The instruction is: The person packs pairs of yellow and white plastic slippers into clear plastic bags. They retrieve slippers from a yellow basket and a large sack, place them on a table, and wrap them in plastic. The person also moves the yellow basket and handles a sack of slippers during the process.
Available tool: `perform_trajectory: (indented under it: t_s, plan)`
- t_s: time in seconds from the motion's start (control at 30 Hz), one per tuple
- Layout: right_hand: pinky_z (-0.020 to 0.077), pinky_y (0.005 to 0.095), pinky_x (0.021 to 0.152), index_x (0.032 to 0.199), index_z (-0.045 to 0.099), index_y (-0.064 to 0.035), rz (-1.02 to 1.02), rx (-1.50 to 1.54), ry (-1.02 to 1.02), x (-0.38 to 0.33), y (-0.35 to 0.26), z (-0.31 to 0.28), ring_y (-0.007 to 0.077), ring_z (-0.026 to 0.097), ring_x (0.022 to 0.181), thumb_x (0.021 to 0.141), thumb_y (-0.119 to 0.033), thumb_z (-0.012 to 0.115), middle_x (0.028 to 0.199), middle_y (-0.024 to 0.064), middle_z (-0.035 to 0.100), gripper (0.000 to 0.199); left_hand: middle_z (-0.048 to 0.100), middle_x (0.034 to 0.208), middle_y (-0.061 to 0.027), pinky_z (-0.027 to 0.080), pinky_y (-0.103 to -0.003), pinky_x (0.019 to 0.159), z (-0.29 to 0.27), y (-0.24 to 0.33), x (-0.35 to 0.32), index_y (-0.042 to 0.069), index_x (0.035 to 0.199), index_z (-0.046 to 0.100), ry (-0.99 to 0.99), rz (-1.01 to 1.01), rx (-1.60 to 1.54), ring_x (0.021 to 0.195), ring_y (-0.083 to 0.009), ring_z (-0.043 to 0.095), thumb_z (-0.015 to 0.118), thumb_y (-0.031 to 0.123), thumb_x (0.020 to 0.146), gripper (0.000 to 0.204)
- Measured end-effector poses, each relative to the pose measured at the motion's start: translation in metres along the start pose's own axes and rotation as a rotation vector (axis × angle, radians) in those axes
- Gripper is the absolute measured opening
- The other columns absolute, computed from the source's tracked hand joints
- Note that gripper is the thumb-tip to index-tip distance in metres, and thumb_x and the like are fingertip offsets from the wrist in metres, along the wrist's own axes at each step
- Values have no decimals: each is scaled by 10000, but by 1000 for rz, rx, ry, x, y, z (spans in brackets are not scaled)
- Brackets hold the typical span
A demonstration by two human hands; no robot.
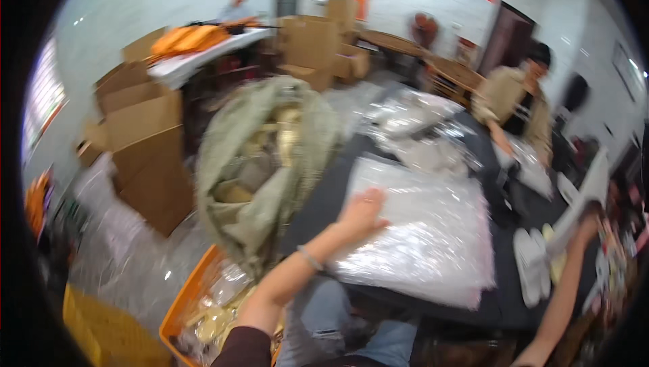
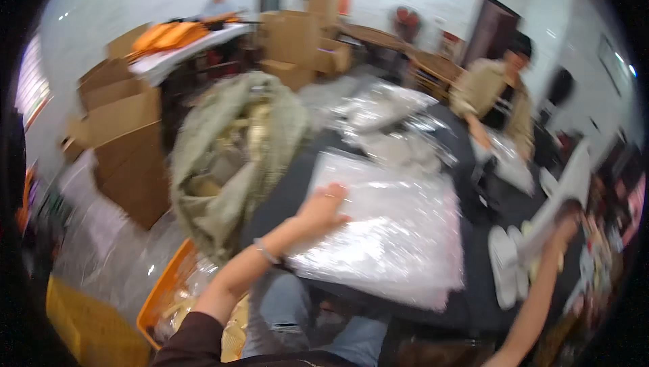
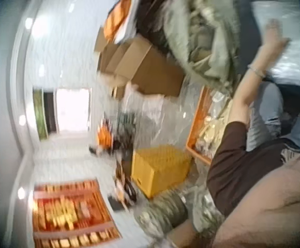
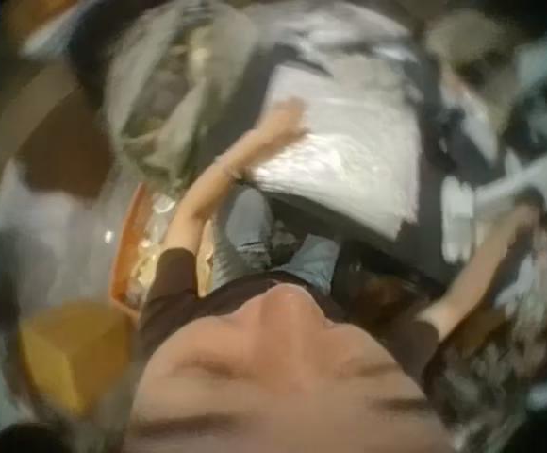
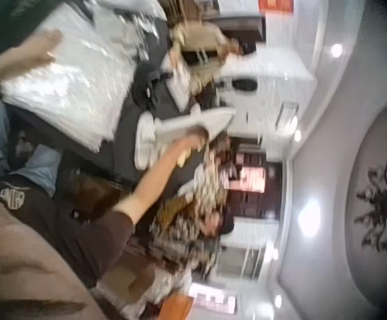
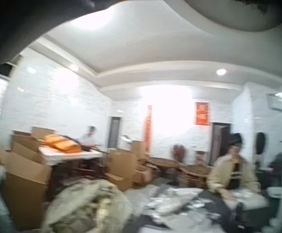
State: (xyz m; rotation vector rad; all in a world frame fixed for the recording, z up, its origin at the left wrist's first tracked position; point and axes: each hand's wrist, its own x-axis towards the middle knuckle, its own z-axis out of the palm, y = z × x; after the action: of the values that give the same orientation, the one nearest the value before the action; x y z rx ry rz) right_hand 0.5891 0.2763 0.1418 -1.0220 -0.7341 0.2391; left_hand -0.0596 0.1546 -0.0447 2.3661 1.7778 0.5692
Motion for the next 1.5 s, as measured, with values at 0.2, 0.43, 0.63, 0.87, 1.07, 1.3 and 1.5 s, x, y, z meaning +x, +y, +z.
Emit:
perform_trajectory:
  t_s: [0.2, 0.43, 0.63, 0.87, 1.07, 1.3, 1.5]
  plan:
    - [490, 396, 861, 1065, 633, 55, 130, -418, 598, 18, -30, -48, 308, 618, 1034, 889, -376, 530, 1119, 220, 632, 477, 231, 1513, -209, 126, -461, 1148, -5, 12, -4, -26, 1433, 278, -19, -52, 107, 1423, -324, 178, 450, 425, 928, 698]
    - [520, 392, 823, 1027, 648, 67, 166, -638, 611, 28, -21, -65, 301, 640, 994, 881, -402, 535, 1087, 217, 638, 504, 275, 1491, -222, 179, -468, 1130, -5, 4, -7, -31, 1415, 315, 16, -51, 125, 1406, -333, 228, 462, 424, 925, 684]
    - [514, 371, 811, 1030, 644, 66, 16, -581, 215, 60, 12, -78, 273, 633, 967, 885, -357, 525, 1062, 190, 640, 463, 286, 1468, -260, 230, -454, 1116, -2, -1, -11, -59, 1399, 295, 79, -40, -11, 1376, -381, 261, 527, 407, 893, 726]
    - [506, 346, 796, 1035, 638, 65, 130, -342, 117, 41, 42, -10, 241, 626, 935, 889, -305, 514, 1032, 157, 643, 416, 237, 1504, -225, 172, -465, 1135, 15, 2, -12, -20, 1423, 300, 110, -36, 41, 1406, -339, 216, 407, 497, 931, 722]
    - [499, 325, 783, 1038, 634, 64, 173, -168, -22, -14, 37, 34, 213, 619, 908, 893, -260, 504, 1006, 130, 646, 378, 230, 1511, -209, 153, -453, 1143, 15, 0, -12, -8, 1429, 300, 100, -34, 22, 1414, -327, 196, 409, 498, 930, 719]
    - [491, 300, 768, 1043, 628, 63, 277, 109, -357, -147, -17, 85, 180, 611, 877, 898, -208, 493, 976, 98, 649, 335, 221, 1517, -202, 152, -443, 1146, 15, -1, -12, -14, 1443, 258, 103, -38, 41, 1418, -327, 181, 410, 528, 923, 767]
    - [484, 279, 756, 1046, 624, 62, 532, 208, -917, -325, -66, 145, 152, 605, 850, 901, -163, 483, 950, 70, 651, 302, 245, 1504, -214, 119, -430, 1156, 15, 3, -14, -5, 1448, 254, 343, -8, 17, 1418, -367, 140, 481, 505, 888, 790]
